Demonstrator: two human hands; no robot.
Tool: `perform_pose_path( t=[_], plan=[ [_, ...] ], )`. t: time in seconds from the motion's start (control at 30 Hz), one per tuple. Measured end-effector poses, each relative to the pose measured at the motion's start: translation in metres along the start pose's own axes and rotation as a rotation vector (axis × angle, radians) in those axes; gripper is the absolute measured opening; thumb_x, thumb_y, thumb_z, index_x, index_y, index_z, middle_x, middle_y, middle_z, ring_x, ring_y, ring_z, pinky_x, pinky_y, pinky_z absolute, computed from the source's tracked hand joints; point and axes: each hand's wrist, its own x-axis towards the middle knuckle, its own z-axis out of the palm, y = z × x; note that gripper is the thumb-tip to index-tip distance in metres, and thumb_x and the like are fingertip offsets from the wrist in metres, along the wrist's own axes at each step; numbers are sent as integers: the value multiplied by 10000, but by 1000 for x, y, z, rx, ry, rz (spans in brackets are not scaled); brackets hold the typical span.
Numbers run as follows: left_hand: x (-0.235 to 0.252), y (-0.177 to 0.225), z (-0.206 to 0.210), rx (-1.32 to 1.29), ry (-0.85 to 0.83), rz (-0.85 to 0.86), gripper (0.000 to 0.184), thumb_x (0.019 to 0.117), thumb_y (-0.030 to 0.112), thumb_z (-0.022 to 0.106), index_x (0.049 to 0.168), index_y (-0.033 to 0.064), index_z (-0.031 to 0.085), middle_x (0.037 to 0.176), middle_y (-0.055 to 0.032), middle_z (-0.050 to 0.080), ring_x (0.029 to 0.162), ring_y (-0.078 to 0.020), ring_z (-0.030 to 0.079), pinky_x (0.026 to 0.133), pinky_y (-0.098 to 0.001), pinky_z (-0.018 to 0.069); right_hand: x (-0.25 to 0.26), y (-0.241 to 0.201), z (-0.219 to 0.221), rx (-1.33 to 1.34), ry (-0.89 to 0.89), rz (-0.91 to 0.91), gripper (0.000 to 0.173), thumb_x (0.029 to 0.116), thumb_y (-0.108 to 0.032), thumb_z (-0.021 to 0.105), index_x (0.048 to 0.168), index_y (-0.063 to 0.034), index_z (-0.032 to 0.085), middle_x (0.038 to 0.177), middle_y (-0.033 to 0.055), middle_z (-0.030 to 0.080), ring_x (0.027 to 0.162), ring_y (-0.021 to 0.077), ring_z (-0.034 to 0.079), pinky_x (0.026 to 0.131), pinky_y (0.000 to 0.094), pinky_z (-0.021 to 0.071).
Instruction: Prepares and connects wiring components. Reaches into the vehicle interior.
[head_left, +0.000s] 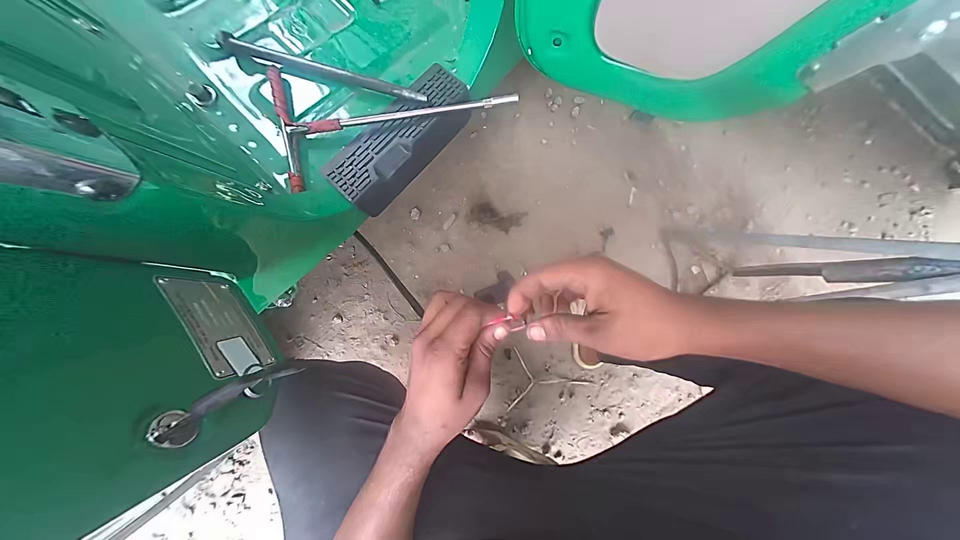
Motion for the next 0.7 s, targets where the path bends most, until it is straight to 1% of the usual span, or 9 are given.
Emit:
perform_pose_path(
  t=[0.07, 0.23, 0.33, 0.37, 0.43, 0.47, 0.57, 0.6, 0.7],
  plan=[
    [-1, 2, 2, -50, 0, -8, 245, 1063, 277, 547, 996, 119, 722, 943, 28, 694, 978, -114, 622, 880, -325, 512, 2, 0, 4, 78, -10, 71, 121, 993, -232, 701, 1066, -136, 714, 921, -43, 704, 752, 46, 629, 645, 202, 524],
    [-7, 7, -5, -177, -4, -52, 251, 1049, 257, 582, 937, 87, 729, 828, 26, 673, 778, -47, 622, 694, -237, 529, 4, -16, 4, -36, -123, 121, 272, 975, -427, 703, 938, -158, 711, 800, -75, 681, 727, 5, 633, 638, 194, 528],
    [-11, 13, -14, -278, 28, -54, 211, 1026, 226, 633, 936, 81, 757, 805, 21, 666, 774, -72, 601, 699, -258, 502, 4, -24, 7, 215, -132, 152, 252, 1034, -271, 627, 878, -93, 713, 732, -16, 632, 670, 49, 597, 588, 203, 494],
    [-13, 16, -16, -298, 49, -51, 202, 1017, 221, 647, 933, 82, 767, 797, 19, 674, 776, -80, 598, 708, -272, 494, 3, -27, 10, 334, -128, 188, 273, 1041, -226, 583, 827, -89, 683, 705, -16, 583, 643, 48, 561, 574, 195, 478],
    [-18, 23, -20, -304, 83, -27, 180, 996, 222, 681, 935, 94, 793, 782, 24, 692, 789, -85, 593, 750, -293, 473, 1, -36, 18, 538, -97, 270, 331, 1023, -189, 519, 705, -131, 592, 643, -62, 458, 595, 20, 446, 559, 178, 371],
    [-21, 27, -22, -302, 93, -11, 167, 988, 228, 695, 935, 107, 798, 772, 35, 693, 794, -78, 587, 766, -294, 459, -2, -41, 21, 602, -83, 293, 354, 1023, -187, 509, 675, -144, 564, 630, -73, 432, 587, 14, 427, 559, 174, 360],
    [-32, 31, -28, -406, 183, -20, 157, 978, 264, 713, 926, 139, 793, 764, 57, 685, 803, -54, 566, 796, -277, 424, -13, -55, 21, 758, 22, 317, 354, 1000, -160, 494, 651, -170, 548, 611, -90, 399, 583, 4, 404, 572, 171, 346],
    [-36, 28, -30, -474, 241, -49, 157, 974, 269, 718, 932, 140, 796, 774, 50, 686, 794, -55, 566, 788, -270, 429, -16, -58, 17, 803, 81, 292, 341, 994, -159, 467, 663, -183, 544, 621, -93, 403, 603, 5, 416, 605, 173, 372],
    [-37, 19, -31, -536, 349, -89, 164, 994, 273, 691, 990, 137, 782, 833, 39, 686, 778, -56, 576, 736, -236, 460, -25, -49, 6, 761, 69, 105, 320, 1057, -246, 485, 824, -120, 665, 762, -51, 556, 768, 31, 538, 743, 201, 454]
  ],
)
